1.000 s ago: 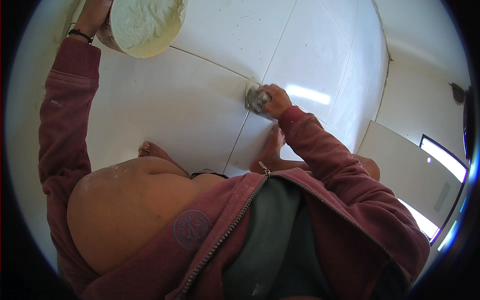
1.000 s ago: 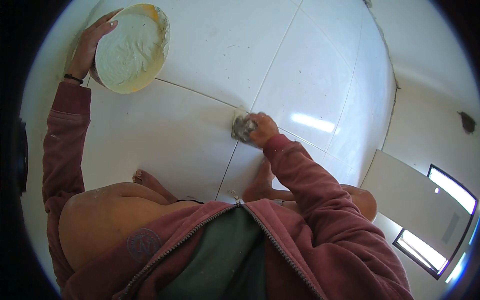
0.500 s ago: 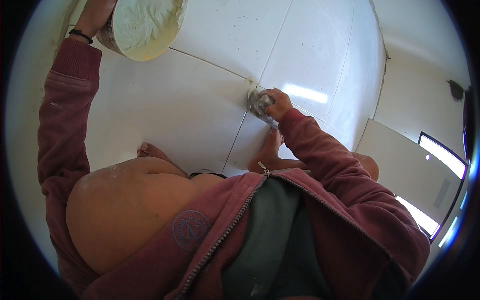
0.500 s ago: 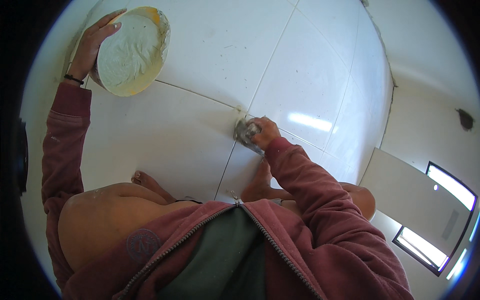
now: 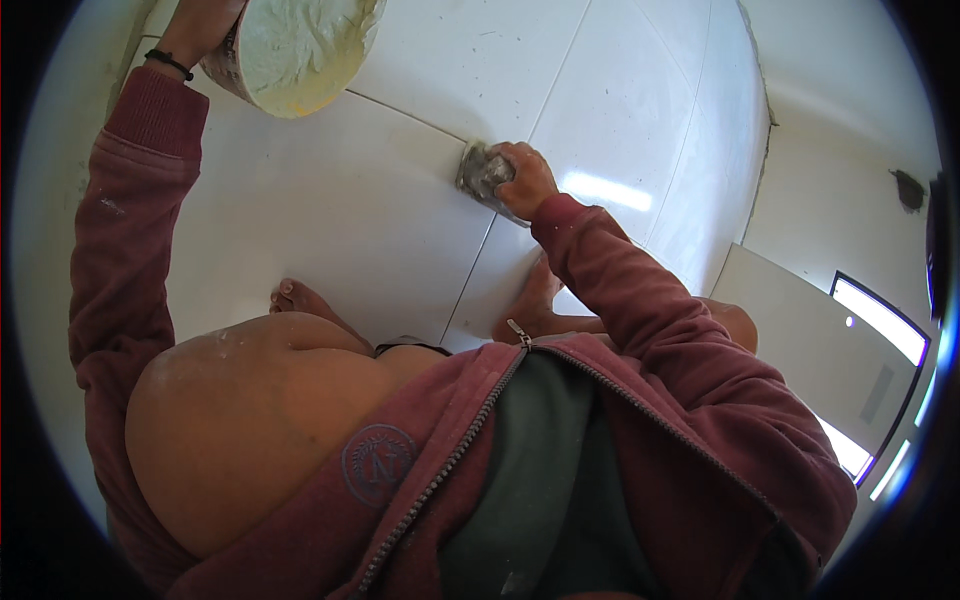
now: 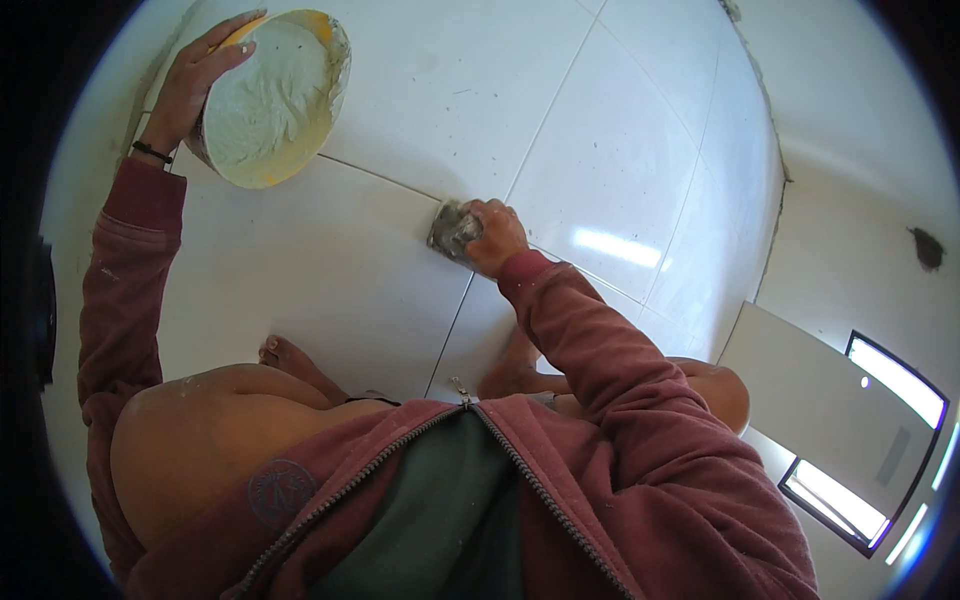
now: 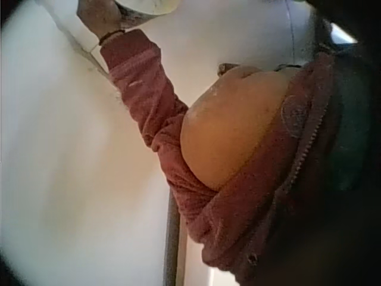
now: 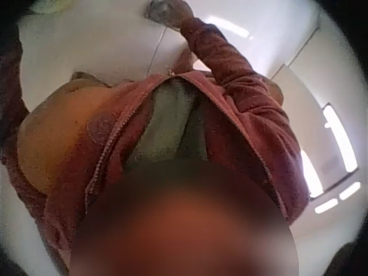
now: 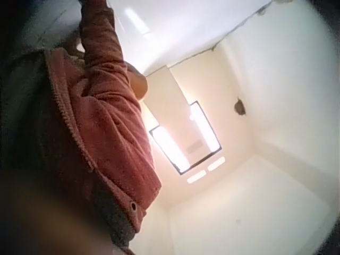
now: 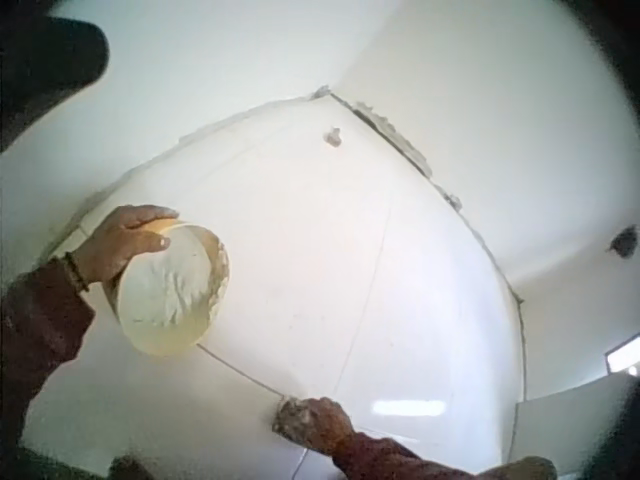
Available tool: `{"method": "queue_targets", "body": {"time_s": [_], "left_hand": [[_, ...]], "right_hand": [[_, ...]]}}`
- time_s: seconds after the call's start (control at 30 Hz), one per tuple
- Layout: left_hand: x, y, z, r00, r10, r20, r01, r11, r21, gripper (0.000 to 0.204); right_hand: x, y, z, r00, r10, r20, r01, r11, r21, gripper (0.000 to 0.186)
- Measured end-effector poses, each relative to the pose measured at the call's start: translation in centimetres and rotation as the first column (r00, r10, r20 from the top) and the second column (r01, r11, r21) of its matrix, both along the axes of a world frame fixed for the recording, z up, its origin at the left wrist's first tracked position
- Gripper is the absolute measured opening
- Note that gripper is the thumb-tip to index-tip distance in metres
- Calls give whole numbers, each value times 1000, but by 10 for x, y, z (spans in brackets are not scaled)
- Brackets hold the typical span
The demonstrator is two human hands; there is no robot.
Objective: Apply grout or adhesive to floor tile seams using a spreader.
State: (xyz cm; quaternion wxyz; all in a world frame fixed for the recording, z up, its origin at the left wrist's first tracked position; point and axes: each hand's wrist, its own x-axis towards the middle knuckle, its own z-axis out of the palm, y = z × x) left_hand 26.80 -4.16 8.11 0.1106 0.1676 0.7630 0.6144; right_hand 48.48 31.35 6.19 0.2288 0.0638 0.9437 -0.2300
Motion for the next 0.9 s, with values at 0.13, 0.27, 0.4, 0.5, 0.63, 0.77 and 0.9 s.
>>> {"method": "queue_targets", "body": {"time_s": [0.13,0.27,0.4,0.5,0.63,0.77,0.9], "left_hand": [[-2,-2,-1,999,3,-41,-4,1000,-8,41],[-3,-3,-1,1000,2,26,-2,1000,22,42],[-3,-1,-5,999,-20,43,19,999,30,42],[-1,3,-7,999,-24,33,23,999,23,42],[0,4,5,1000,-16,-11,15,1000,-17,44],[6,4,19,999,13,52,-13,1000,0,44],[6,7,17,999,14,48,-14,1000,3,43]], "right_hand": [[-5,-2,-2,997,29,-67,-27,999,27,38],[-1,-3,0,996,87,26,-87,996,0,39],[-3,-8,0,996,92,5,-92,996,4,41],[-8,-14,-1,982,151,-111,-144,987,70,42],[-16,-21,0,993,73,-95,-71,997,29,39],[-22,-26,-2,976,131,176,-127,991,-37,42],[-23,-32,-4,986,111,-123,-110,994,14,37]]}}
